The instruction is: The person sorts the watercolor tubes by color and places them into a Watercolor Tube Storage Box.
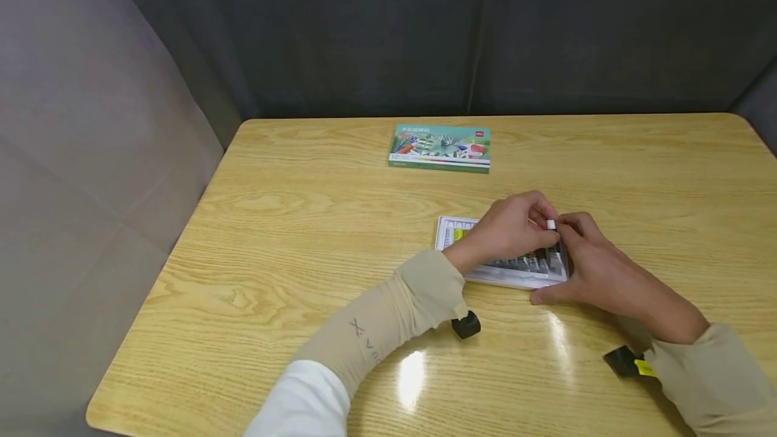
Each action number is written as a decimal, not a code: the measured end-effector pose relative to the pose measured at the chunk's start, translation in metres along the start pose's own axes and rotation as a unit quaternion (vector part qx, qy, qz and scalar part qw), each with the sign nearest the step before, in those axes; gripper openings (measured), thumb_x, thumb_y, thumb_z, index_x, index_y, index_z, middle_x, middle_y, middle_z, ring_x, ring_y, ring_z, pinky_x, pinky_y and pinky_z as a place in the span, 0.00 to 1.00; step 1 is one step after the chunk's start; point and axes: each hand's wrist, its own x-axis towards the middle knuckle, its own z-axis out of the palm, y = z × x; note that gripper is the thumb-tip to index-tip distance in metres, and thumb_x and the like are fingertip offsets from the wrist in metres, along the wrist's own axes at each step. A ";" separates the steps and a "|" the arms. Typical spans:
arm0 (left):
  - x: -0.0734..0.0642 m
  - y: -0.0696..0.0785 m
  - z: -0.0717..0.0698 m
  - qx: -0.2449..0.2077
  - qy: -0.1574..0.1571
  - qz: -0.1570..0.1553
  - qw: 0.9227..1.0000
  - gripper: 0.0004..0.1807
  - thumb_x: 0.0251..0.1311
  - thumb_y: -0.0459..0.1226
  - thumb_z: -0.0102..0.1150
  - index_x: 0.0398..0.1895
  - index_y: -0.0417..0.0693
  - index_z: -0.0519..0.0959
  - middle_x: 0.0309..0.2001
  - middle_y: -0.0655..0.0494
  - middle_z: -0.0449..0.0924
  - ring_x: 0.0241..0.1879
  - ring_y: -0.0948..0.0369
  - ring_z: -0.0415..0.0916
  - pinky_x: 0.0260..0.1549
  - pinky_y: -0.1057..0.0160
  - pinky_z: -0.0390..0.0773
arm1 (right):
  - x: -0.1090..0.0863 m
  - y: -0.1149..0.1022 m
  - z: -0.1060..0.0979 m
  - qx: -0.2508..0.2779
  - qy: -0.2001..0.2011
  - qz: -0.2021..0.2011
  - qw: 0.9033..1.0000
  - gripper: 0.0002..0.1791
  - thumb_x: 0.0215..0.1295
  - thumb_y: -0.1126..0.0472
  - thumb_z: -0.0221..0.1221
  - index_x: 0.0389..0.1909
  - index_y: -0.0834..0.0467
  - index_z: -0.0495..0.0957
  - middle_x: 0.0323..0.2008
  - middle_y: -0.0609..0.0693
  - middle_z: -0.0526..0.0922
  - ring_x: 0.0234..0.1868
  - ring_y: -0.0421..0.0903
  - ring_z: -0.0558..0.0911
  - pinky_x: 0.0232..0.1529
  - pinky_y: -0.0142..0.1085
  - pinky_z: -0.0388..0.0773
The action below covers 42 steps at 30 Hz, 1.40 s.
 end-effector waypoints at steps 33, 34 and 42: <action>0.003 -0.002 0.015 0.183 0.013 0.045 0.982 0.15 0.69 0.48 0.66 0.56 0.59 0.86 0.52 0.68 0.88 0.52 0.71 0.80 0.54 0.75 0.74 | 0.001 -0.001 0.000 0.006 -0.004 0.025 1.000 0.70 0.37 0.29 0.79 0.69 0.73 0.61 0.64 0.71 0.62 0.57 0.64 0.72 0.56 0.62 0.76; 0.003 -0.002 0.015 0.184 0.013 0.046 0.982 0.15 0.69 0.48 0.66 0.55 0.58 0.87 0.52 0.68 0.89 0.51 0.72 0.80 0.54 0.75 0.74 | 0.001 -0.002 0.000 0.008 -0.006 0.026 1.000 0.70 0.37 0.29 0.79 0.69 0.73 0.61 0.64 0.71 0.62 0.57 0.64 0.72 0.57 0.62 0.75; 0.002 0.001 0.016 0.219 0.010 0.073 0.973 0.10 0.69 0.52 0.64 0.42 0.61 0.90 0.34 0.71 0.87 0.35 0.73 0.76 0.36 0.75 0.72 | 0.000 -0.002 -0.002 0.013 -0.007 0.023 1.000 0.66 0.39 0.30 0.79 0.68 0.71 0.64 0.64 0.70 0.63 0.58 0.63 0.73 0.57 0.62 0.75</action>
